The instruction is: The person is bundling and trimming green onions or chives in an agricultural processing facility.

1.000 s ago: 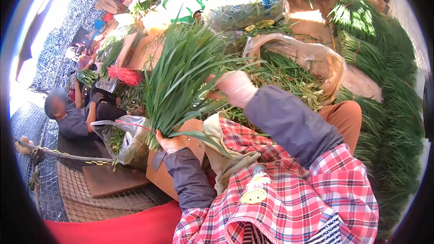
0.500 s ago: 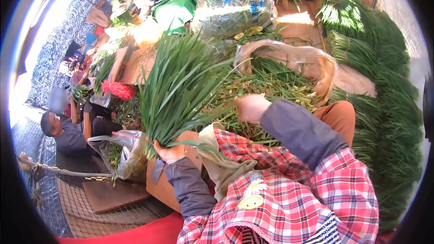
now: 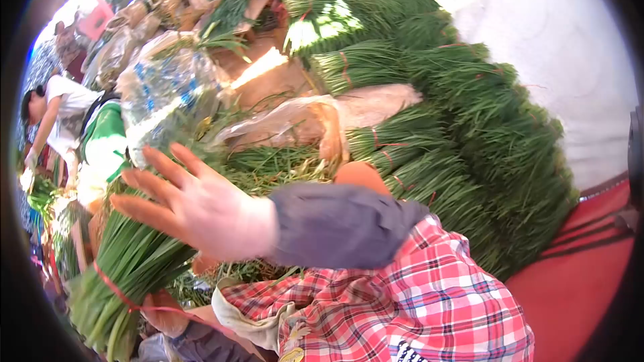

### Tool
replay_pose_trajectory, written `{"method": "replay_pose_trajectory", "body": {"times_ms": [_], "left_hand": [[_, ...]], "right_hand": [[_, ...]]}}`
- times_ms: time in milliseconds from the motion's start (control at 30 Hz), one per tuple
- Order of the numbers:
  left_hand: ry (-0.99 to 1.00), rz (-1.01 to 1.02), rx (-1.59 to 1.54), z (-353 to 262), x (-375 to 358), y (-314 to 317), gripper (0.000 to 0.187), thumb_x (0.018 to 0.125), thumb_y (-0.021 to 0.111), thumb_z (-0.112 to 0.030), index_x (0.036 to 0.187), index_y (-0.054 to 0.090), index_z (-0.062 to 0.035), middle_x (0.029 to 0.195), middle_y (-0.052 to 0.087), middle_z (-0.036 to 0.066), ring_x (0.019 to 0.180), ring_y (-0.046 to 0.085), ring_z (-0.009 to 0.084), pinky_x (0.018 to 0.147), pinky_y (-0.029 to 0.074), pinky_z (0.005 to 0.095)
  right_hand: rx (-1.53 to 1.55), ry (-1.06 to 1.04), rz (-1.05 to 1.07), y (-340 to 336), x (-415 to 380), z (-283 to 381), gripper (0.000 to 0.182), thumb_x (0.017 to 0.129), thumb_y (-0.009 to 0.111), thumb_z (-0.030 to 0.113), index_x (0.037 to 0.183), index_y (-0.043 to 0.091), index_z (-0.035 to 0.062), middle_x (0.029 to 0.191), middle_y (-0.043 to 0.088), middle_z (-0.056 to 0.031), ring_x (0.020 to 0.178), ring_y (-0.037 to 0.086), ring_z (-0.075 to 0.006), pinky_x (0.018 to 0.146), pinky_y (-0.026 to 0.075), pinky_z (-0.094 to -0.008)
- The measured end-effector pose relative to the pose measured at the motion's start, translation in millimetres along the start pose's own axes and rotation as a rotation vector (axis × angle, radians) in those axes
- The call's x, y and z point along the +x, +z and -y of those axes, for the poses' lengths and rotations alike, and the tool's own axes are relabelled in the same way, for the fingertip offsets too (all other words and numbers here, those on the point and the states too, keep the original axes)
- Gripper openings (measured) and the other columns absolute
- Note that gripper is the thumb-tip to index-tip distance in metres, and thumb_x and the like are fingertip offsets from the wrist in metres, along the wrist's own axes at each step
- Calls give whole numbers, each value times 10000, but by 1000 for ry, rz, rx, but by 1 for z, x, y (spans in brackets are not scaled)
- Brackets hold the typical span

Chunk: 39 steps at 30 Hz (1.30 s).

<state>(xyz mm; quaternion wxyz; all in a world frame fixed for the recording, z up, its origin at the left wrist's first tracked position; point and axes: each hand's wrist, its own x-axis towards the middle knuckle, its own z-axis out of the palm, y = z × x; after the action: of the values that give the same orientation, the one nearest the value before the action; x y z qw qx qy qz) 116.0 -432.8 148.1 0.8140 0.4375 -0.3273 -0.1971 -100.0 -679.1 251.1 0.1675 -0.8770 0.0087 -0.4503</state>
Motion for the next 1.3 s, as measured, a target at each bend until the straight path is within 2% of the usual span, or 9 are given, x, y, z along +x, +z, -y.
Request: {"method": "replay_pose_trajectory", "body": {"times_ms": [133,233,367,567,633,900,967,1167,1300], "left_hand": [[-52,285,69,36,72,125,623,793,521,-174,1362,313,-29,1393,338,113,1270,325,261,1056,228,439],[-207,401,330,74,127,213,653,763,548,-1,1366,303,-59,1381,346,106,1251,345,233,949,359,372],[-209,457,271,128,151,256,775,723,562,45,1404,223,-98,1435,252,115,1285,294,242,861,403,270],[-544,520,570,215,137,164,658,749,520,2,1366,289,-13,1405,325,120,1296,303,242,928,353,299],[-667,487,615,233,126,132,637,754,513,9,1354,300,4,1382,356,130,1284,329,235,926,354,294],[-1024,310,688,271,95,70,656,739,562,-102,1347,333,-13,1322,430,143,1227,400,211,914,362,309],[-1067,315,748,274,95,69,664,732,566,-112,1347,335,-17,1321,431,142,1232,398,214,933,349,321],[-1018,290,709,263,102,76,651,726,544,-60,1340,336,1,1307,430,151,1230,396,250,993,305,341],[-1039,299,715,261,90,57,651,747,553,-95,1353,327,-24,1324,425,145,1223,404,221,926,358,313]], "right_hand": [[285,250,352,-3,18,-83,981,479,816,284,1294,315,72,1123,527,-165,1048,534,-295,920,413,-411],[431,179,-30,-38,-4,-161,804,545,771,89,1252,387,81,1022,599,-127,971,582,-209,871,469,-328],[-98,417,-14,-154,-35,-239,663,589,737,89,1202,486,125,1055,598,-110,985,580,-194,878,470,-309],[-1007,355,375,-246,-122,-368,579,603,626,-9,1135,531,199,906,581,-91,923,557,-283,794,438,-396],[-1107,606,615,-238,-161,-402,583,595,609,-24,1122,541,216,930,581,-82,965,546,-260,832,423,-391],[-843,1127,1442,-44,-401,-509,389,835,466,130,1213,473,222,1229,525,-102,1121,517,-241,972,355,-437],[-1150,1315,1099,-8,-448,-514,358,898,368,198,1244,443,245,1252,512,-85,1144,505,-197,992,317,-445],[-946,1423,1227,-44,-403,-515,246,869,427,203,1044,600,208,1030,632,-56,990,601,-222,729,489,-381],[-1001,1283,1157,-38,-391,-484,447,867,383,173,1307,384,256,1323,437,-76,1208,412,-299,965,308,-517]]}}
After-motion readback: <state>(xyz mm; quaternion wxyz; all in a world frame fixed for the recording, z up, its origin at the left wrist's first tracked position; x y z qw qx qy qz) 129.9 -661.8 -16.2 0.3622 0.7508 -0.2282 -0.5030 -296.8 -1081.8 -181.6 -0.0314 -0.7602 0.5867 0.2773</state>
